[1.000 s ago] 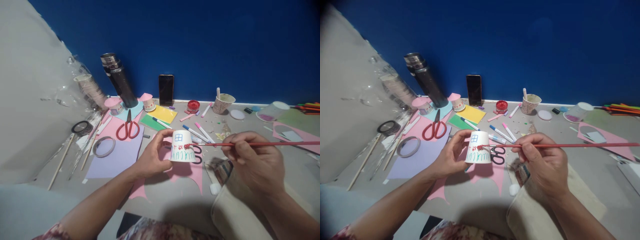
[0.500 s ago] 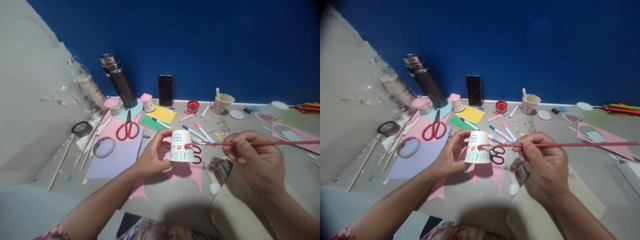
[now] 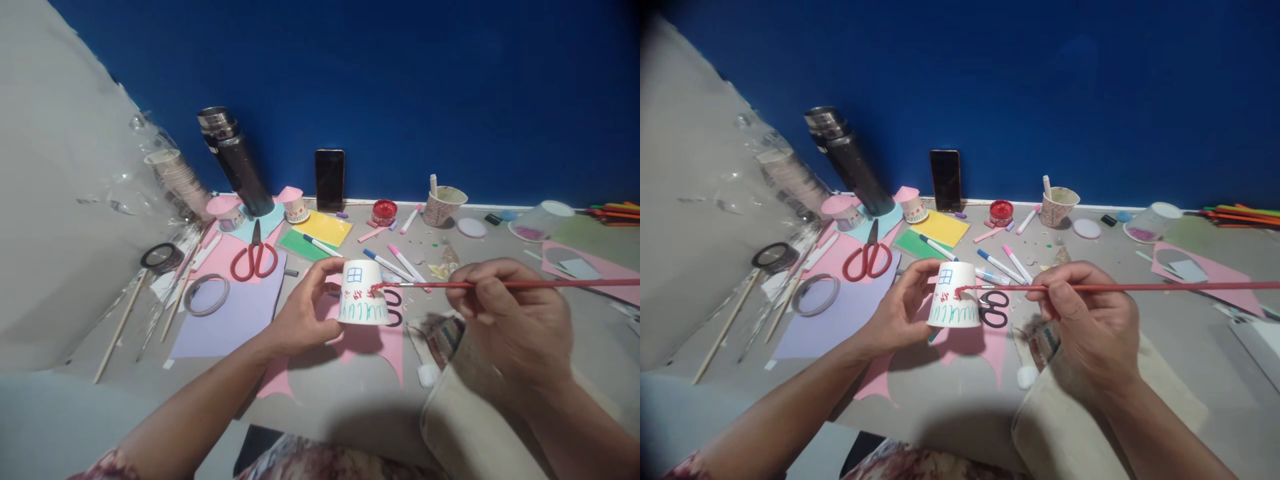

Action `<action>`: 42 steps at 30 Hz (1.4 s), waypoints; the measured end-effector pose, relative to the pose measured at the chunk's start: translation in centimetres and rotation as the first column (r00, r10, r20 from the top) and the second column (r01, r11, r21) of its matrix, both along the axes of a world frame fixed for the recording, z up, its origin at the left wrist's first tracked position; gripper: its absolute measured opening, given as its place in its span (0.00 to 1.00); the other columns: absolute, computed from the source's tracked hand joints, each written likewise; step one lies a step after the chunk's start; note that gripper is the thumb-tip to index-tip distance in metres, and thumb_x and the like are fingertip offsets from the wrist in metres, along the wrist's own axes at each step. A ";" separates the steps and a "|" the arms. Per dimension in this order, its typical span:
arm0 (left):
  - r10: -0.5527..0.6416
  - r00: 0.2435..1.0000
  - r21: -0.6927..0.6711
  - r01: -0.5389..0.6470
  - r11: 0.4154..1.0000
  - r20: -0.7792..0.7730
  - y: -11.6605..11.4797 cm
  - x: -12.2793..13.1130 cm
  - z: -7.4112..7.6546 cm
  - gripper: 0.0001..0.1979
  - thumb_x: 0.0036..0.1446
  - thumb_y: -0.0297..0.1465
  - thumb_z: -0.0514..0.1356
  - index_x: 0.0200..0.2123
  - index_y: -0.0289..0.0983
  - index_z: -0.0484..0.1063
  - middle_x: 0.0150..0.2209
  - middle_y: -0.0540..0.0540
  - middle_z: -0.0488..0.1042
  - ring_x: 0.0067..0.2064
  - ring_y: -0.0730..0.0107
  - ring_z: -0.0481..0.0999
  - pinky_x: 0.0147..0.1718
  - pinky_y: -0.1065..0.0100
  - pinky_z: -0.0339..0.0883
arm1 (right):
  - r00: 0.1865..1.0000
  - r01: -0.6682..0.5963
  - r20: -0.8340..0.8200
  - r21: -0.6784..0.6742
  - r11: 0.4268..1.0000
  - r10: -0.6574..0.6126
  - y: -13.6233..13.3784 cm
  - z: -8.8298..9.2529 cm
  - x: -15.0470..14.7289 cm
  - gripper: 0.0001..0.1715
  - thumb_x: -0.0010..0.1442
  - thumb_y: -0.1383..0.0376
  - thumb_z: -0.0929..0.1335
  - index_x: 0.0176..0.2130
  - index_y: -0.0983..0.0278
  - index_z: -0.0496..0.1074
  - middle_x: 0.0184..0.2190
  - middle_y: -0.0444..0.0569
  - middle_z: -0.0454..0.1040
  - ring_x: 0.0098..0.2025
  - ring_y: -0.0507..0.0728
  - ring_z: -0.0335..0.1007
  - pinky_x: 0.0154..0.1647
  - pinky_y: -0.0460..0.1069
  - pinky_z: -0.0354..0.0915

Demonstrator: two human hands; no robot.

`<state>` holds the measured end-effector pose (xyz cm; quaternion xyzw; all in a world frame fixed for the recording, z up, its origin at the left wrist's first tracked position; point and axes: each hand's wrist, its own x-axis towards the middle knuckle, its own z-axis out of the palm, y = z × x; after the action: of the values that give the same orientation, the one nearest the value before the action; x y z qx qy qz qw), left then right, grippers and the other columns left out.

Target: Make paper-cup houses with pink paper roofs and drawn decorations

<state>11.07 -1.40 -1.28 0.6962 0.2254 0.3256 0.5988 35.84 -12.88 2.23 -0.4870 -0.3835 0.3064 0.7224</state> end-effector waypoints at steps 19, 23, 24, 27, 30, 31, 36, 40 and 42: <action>-0.009 0.997 -0.035 0.011 0.999 0.078 -0.1 0.3 0.1 0.41 0.45 0.19 0.67 0.62 0.47 0.66 0.63 0.42 0.68 0.64 0.49 0.68 0.60 0.52 0.65 | 0.999 0.043 -0.033 -0.009 0.999 -0.043 -0.1 0.4 -0.1 0.10 0.59 0.58 0.79 0.32 0.59 0.79 0.28 0.47 0.79 0.25 0.53 0.68 0.22 0.47 0.62; -0.012 0.997 -0.028 0.015 1.000 0.079 -0.1 0.3 0.2 0.41 0.44 0.19 0.67 0.62 0.47 0.66 0.63 0.43 0.68 0.64 0.50 0.68 0.60 0.52 0.65 | 0.999 0.021 -0.032 -0.010 1.000 -0.021 -0.1 0.3 -0.2 0.09 0.60 0.59 0.78 0.33 0.58 0.79 0.27 0.47 0.79 0.24 0.53 0.66 0.23 0.47 0.62; -0.011 0.997 -0.028 0.013 1.000 0.074 -0.1 0.3 0.2 0.40 0.44 0.19 0.67 0.62 0.47 0.66 0.63 0.43 0.68 0.64 0.49 0.68 0.60 0.52 0.65 | 0.999 0.010 -0.030 -0.012 1.000 -0.010 -0.1 0.2 -0.1 0.08 0.60 0.59 0.78 0.33 0.58 0.79 0.27 0.47 0.79 0.24 0.53 0.66 0.23 0.48 0.62; -0.001 0.998 -0.025 0.003 1.000 0.068 -0.1 0.4 0.3 0.39 0.44 0.20 0.67 0.61 0.45 0.66 0.63 0.42 0.68 0.64 0.49 0.68 0.60 0.52 0.64 | 1.000 -0.011 -0.028 -0.019 1.000 0.010 -0.1 0.1 -0.1 0.07 0.61 0.59 0.77 0.33 0.58 0.79 0.28 0.47 0.80 0.24 0.53 0.66 0.23 0.47 0.62; -0.003 0.997 -0.028 0.005 1.000 0.072 -0.1 0.4 0.3 0.39 0.45 0.20 0.67 0.61 0.45 0.65 0.63 0.42 0.68 0.64 0.49 0.68 0.60 0.52 0.64 | 0.999 0.010 -0.035 -0.018 1.000 -0.011 -0.1 0.2 -0.1 0.08 0.61 0.59 0.78 0.33 0.59 0.79 0.28 0.46 0.79 0.24 0.52 0.67 0.23 0.47 0.62; -0.008 0.997 -0.032 0.010 0.999 0.074 -0.1 0.4 0.4 0.40 0.45 0.19 0.67 0.61 0.45 0.65 0.63 0.41 0.67 0.65 0.49 0.68 0.60 0.52 0.64 | 0.999 0.025 -0.035 -0.012 1.000 -0.026 -0.1 0.3 -0.2 0.09 0.61 0.59 0.78 0.33 0.59 0.79 0.28 0.46 0.79 0.25 0.52 0.67 0.23 0.47 0.62; -0.003 0.998 -0.037 0.006 0.999 0.061 -0.2 0.3 0.4 0.39 0.45 0.20 0.68 0.61 0.45 0.65 0.64 0.40 0.67 0.65 0.48 0.68 0.61 0.51 0.65 | 0.999 0.029 -0.027 0.018 0.999 -0.029 0.0 0.3 -0.2 0.08 0.61 0.60 0.78 0.33 0.60 0.78 0.28 0.46 0.79 0.24 0.52 0.67 0.23 0.47 0.62; -0.001 0.998 -0.020 0.002 1.000 0.058 -0.2 0.4 0.5 0.39 0.45 0.21 0.68 0.61 0.46 0.65 0.63 0.41 0.68 0.64 0.48 0.68 0.60 0.52 0.65 | 1.000 -0.002 -0.024 -0.013 1.000 0.001 -0.1 0.0 -0.1 0.07 0.62 0.61 0.77 0.34 0.59 0.78 0.28 0.46 0.79 0.24 0.52 0.66 0.23 0.47 0.62; -0.008 0.999 -0.022 0.009 1.000 0.053 -0.2 0.4 0.5 0.39 0.45 0.21 0.68 0.61 0.46 0.65 0.63 0.41 0.68 0.64 0.48 0.68 0.60 0.51 0.65 | 1.000 -0.011 -0.020 -0.013 1.000 0.011 -0.1 0.0 -0.1 0.08 0.61 0.60 0.77 0.34 0.59 0.78 0.28 0.46 0.79 0.24 0.52 0.66 0.23 0.47 0.62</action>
<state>11.45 -1.56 -0.76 0.6816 0.2100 0.3390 0.6135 35.72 -12.96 2.21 -0.4867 -0.3770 0.3176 0.7212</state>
